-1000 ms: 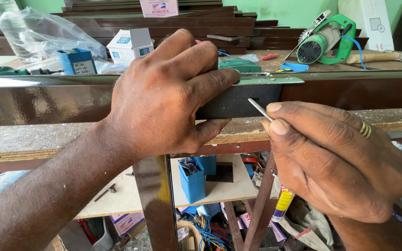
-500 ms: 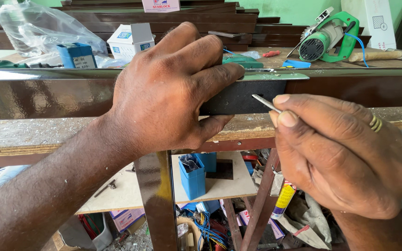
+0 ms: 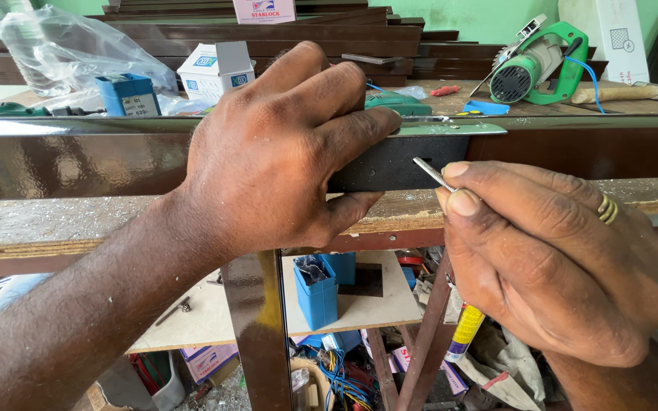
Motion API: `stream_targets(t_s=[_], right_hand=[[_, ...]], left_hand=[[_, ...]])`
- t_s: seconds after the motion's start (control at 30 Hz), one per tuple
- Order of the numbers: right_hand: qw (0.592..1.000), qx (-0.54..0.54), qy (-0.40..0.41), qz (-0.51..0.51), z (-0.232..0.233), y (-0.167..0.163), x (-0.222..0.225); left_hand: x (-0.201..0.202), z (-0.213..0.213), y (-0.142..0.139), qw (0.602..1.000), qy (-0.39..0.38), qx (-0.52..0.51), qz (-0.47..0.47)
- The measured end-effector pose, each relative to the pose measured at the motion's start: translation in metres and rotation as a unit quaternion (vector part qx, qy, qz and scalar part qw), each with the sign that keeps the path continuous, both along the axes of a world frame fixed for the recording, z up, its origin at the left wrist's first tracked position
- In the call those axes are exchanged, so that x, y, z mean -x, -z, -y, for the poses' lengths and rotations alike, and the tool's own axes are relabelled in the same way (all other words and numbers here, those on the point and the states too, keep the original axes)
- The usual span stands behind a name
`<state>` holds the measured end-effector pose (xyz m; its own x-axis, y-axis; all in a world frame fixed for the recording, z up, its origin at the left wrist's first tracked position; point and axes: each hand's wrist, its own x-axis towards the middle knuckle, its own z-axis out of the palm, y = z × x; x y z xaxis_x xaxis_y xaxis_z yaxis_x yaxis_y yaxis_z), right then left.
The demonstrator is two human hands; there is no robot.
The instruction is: The person installs a lock mechanism into a metal frame. They use a screwdriver to tighten screws, wipe the area with a cloth, and insert a metal plate into the frame. The person then uses a small tool to adjust the lock mechanism.
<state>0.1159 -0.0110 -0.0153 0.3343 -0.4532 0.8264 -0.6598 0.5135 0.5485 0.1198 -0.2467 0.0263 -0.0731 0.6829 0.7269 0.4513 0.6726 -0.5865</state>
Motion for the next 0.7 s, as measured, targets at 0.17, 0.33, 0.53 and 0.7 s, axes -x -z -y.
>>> stream_targets(t_s=[0.17,0.33,0.53,0.7], right_hand=[[1.0,-0.007,-0.006,0.012,0.0,0.0,-0.0012],[1.0,-0.009,-0.015,0.008,0.0011,0.0003,-0.0014],[1.0,-0.015,-0.007,0.004,-0.0006,-0.0003,-0.0012],[1.0,-0.018,-0.005,-0.009,-0.0005,-0.0014,0.0009]], left_hand=[[0.0003,0.0,0.0005,1.0,0.0,-0.002,0.0],[0.0004,0.0004,0.0009,1.0,0.004,-0.003,-0.004],[0.0009,0.0009,0.0011,1.0,0.005,0.0,-0.003],[0.0002,0.0011,0.0011,1.0,0.005,0.001,-0.003]])
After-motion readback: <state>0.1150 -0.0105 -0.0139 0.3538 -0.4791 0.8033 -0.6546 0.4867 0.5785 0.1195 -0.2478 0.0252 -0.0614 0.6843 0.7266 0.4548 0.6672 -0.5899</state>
